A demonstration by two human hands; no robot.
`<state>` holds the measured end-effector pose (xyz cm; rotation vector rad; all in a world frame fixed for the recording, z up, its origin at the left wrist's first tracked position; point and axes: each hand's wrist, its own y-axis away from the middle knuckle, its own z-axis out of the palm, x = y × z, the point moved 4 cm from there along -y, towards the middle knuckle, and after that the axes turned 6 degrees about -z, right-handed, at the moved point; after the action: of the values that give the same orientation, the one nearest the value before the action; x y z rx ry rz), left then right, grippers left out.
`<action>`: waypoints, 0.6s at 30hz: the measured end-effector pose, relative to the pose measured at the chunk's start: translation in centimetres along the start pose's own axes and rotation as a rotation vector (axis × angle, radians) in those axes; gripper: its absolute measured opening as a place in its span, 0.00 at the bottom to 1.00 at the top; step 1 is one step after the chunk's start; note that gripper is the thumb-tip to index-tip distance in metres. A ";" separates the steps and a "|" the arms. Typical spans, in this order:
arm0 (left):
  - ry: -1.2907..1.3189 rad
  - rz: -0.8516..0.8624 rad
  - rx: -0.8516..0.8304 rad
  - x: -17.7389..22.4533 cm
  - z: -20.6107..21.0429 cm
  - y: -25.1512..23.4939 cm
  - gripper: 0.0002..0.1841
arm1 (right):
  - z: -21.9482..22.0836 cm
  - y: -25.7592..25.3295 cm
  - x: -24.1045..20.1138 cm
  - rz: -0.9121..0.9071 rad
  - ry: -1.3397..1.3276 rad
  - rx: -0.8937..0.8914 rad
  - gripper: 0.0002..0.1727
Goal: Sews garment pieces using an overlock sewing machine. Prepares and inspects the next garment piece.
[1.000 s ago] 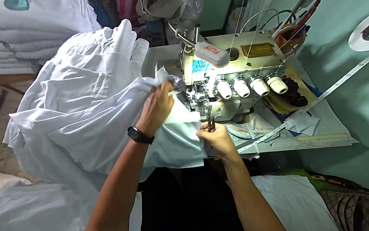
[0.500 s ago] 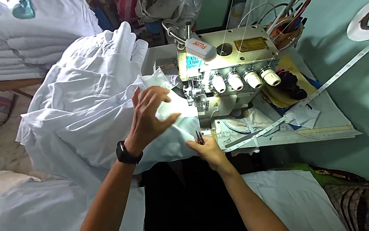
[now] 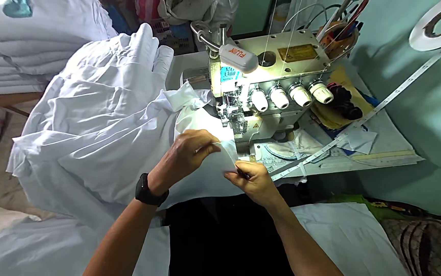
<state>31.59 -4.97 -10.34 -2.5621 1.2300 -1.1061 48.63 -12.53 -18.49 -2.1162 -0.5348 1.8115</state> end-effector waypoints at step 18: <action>0.064 -0.202 -0.078 -3.4 1.2 -3.5 0.08 | -0.1 5.1 2.9 -0.134 0.158 -0.030 0.13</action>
<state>33.19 -0.45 -11.83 -2.7814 1.0649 -1.2085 49.52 -15.70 -23.31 -2.1643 -0.6503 1.5586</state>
